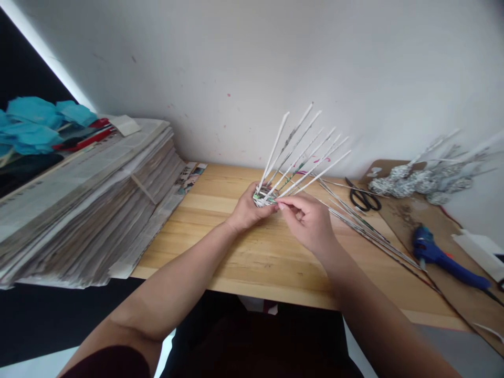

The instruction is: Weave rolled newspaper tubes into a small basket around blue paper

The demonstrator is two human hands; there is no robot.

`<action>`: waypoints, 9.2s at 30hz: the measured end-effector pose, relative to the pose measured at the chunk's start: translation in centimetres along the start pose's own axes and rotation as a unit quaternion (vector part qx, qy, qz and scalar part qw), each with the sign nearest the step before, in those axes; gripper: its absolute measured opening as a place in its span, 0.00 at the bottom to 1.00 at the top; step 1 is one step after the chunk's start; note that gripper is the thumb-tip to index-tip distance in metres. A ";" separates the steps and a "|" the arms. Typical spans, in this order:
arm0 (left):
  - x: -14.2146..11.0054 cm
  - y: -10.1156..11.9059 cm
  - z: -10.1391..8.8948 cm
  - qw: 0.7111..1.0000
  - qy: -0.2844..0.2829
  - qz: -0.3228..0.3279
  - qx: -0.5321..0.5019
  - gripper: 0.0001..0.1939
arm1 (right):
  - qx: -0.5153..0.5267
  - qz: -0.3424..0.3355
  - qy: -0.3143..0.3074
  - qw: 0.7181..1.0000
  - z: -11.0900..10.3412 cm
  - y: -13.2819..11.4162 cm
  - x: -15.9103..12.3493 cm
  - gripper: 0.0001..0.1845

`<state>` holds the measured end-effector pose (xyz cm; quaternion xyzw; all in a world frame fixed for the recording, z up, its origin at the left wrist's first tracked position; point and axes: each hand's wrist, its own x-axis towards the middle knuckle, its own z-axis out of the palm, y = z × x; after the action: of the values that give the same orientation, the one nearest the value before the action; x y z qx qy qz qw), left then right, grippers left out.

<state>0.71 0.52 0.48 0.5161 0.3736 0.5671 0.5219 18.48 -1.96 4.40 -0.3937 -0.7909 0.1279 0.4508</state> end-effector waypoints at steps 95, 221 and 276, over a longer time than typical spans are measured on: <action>-0.3 1.4 0.2 0.987 0.065 -0.092 -0.118 0.35 | 0.076 0.127 0.029 0.989 1.6 2.4 -0.9 0.13; -0.3 0.9 0.0 0.969 -0.006 -0.122 -0.212 0.38 | 0.191 0.060 -0.091 0.975 0.1 1.2 -0.6 0.10; -0.5 0.6 0.8 0.971 -0.026 -0.173 -0.163 0.37 | 0.393 0.307 -0.110 0.860 3.4 0.8 -1.1 0.33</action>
<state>1.35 -0.13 1.08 0.3666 0.3458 0.5077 0.6988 16.48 -1.74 1.37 -0.3900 -0.5589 0.6024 0.4156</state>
